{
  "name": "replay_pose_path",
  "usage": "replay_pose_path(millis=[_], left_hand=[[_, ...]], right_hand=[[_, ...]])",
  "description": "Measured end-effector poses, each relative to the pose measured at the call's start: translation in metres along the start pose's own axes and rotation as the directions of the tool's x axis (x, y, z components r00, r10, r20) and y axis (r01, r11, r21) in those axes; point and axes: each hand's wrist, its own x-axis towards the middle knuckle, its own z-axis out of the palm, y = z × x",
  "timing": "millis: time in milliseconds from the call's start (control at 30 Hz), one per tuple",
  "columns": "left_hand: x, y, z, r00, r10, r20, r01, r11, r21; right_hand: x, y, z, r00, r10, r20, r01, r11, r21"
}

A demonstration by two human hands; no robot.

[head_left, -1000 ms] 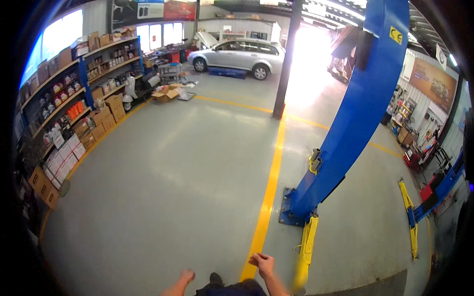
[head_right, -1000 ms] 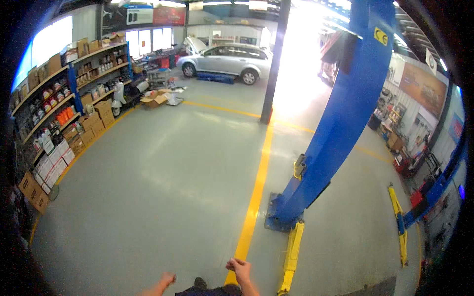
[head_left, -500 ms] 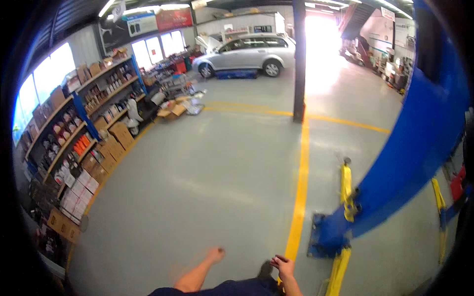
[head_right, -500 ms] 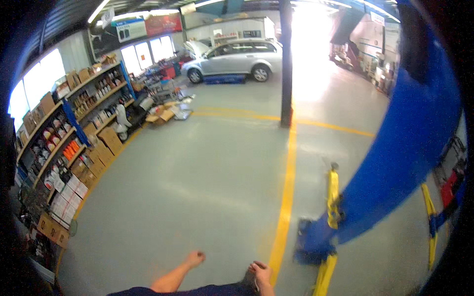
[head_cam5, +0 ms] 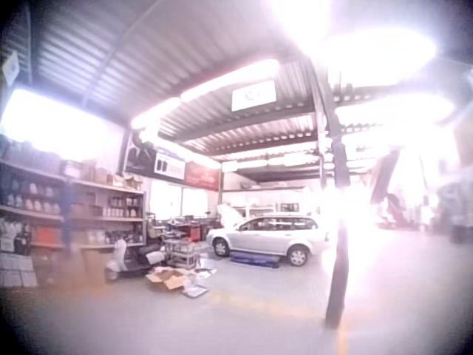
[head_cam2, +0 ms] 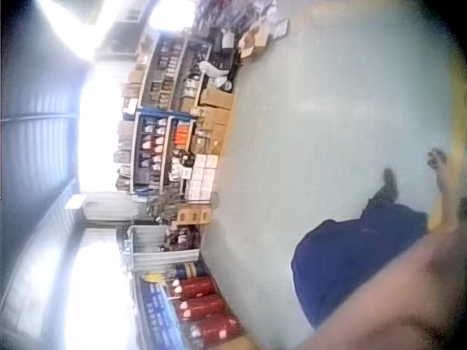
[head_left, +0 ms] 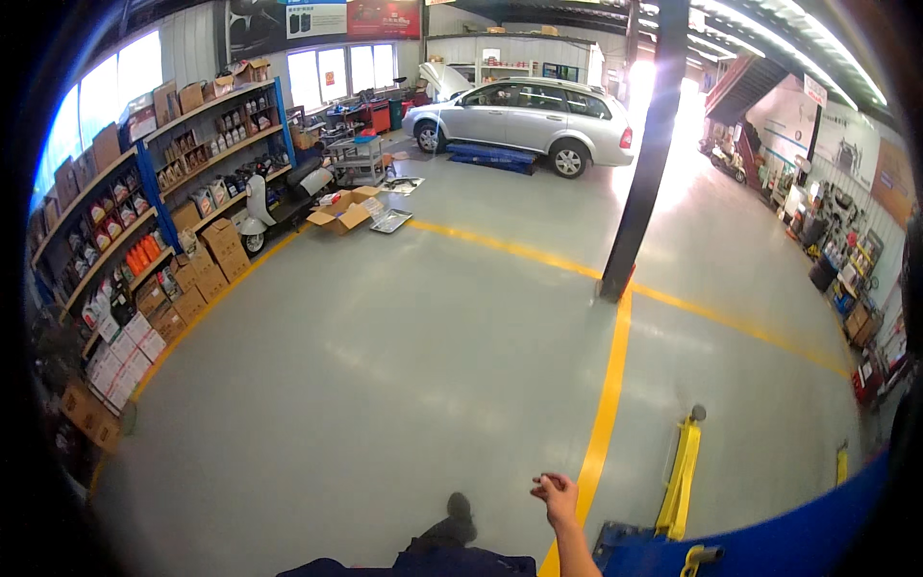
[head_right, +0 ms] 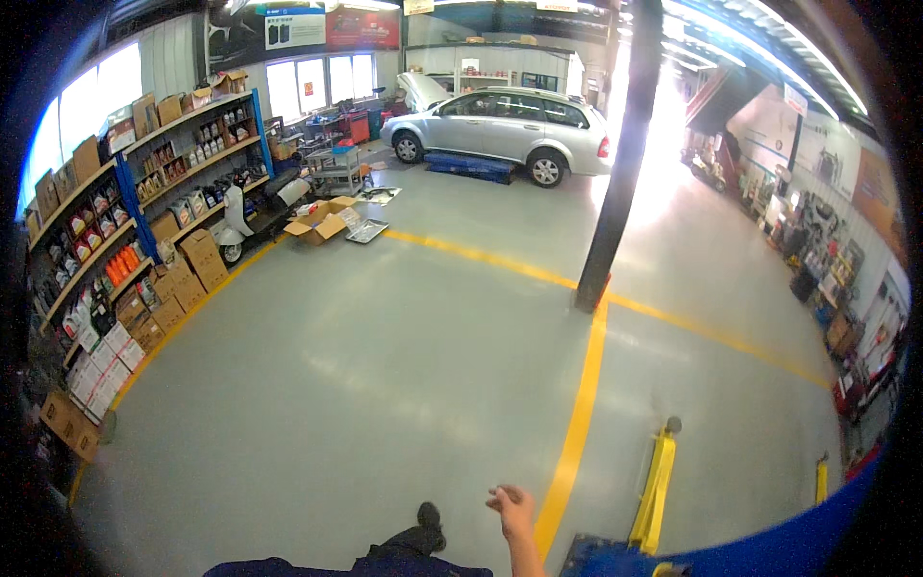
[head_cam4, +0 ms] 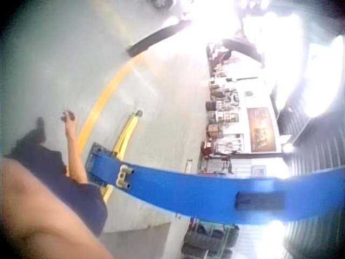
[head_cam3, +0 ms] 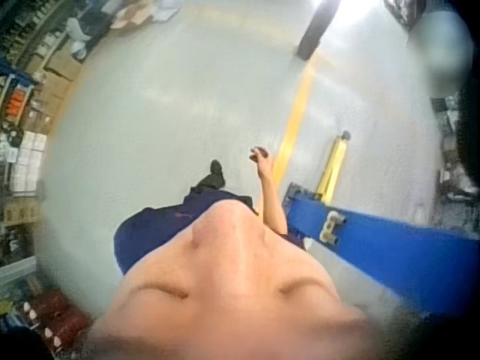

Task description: The person works on a car engine with the hood open, using a wrench to tighten bolts and handling various engine components. They move around the garage to retrieve tools and parts from a workbench and tool chest before returning to the engine bay to continue the repair.

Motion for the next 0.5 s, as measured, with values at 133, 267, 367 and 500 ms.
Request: replay_pose_path(millis=[133,267,367,500], left_hand=[[0.183,0.137,-0.135,0.990,0.098,-0.106,-0.115,0.978,-0.172],[0.315,0.318,-0.359,0.971,0.146,-0.187,-0.216,0.872,-0.439],[0.344,0.447,-0.541,0.898,0.280,-0.338,-0.438,0.634,-0.638],[0.432,0.483,-0.642,0.807,0.312,-0.501,-0.588,0.359,-0.725]], right_hand=[[0.106,0.028,-0.005,0.980,-0.160,-0.118,0.143,0.980,-0.141],[0.191,0.049,-0.001,0.974,-0.043,-0.221,0.021,0.995,-0.102],[0.273,0.073,0.013,0.940,0.113,-0.322,-0.113,0.993,0.017],[0.409,0.067,0.053,0.956,0.139,-0.259,-0.135,0.990,0.031]])
